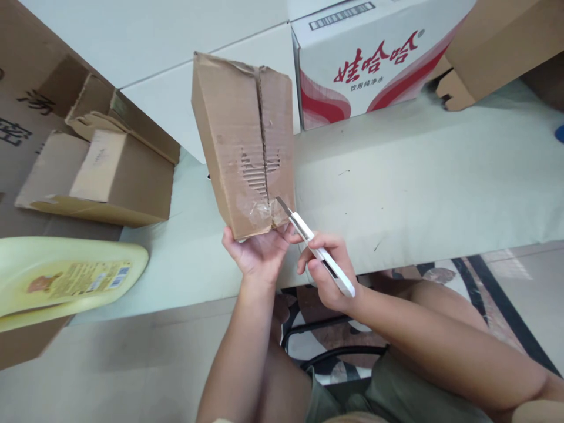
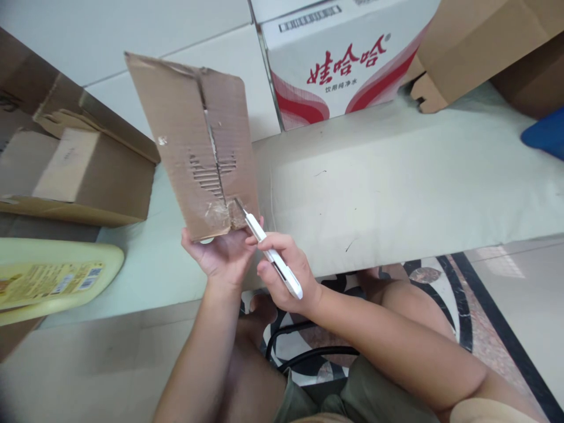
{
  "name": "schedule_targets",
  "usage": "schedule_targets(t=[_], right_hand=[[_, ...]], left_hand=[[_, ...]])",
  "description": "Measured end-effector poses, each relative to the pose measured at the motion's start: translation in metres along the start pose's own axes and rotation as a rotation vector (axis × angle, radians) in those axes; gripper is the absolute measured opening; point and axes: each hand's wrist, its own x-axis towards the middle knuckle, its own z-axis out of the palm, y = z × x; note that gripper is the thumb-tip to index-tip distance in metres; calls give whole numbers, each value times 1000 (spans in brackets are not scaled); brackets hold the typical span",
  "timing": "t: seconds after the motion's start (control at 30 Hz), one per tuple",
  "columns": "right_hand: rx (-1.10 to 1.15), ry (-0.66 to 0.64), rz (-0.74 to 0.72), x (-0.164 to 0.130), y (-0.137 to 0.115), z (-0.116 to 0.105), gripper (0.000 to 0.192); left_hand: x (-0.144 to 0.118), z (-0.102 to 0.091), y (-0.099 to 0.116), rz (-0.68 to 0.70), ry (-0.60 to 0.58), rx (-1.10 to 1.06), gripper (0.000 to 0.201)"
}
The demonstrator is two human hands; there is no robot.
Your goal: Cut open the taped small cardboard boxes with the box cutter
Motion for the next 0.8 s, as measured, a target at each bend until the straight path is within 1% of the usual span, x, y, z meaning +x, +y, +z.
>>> schedule_targets(t=[0.23, 0.4, 0.8], right_hand=[[3, -34, -5, 0, -1, 0, 26], [-13, -21, 1, 0, 0, -1, 24], [-68, -4, 10, 3, -4, -1, 20]], left_hand=[[1, 3, -1, 13, -3, -34, 62], [1, 2, -1, 14, 20, -42, 59], [1, 3, 1, -28, 6, -49, 60]])
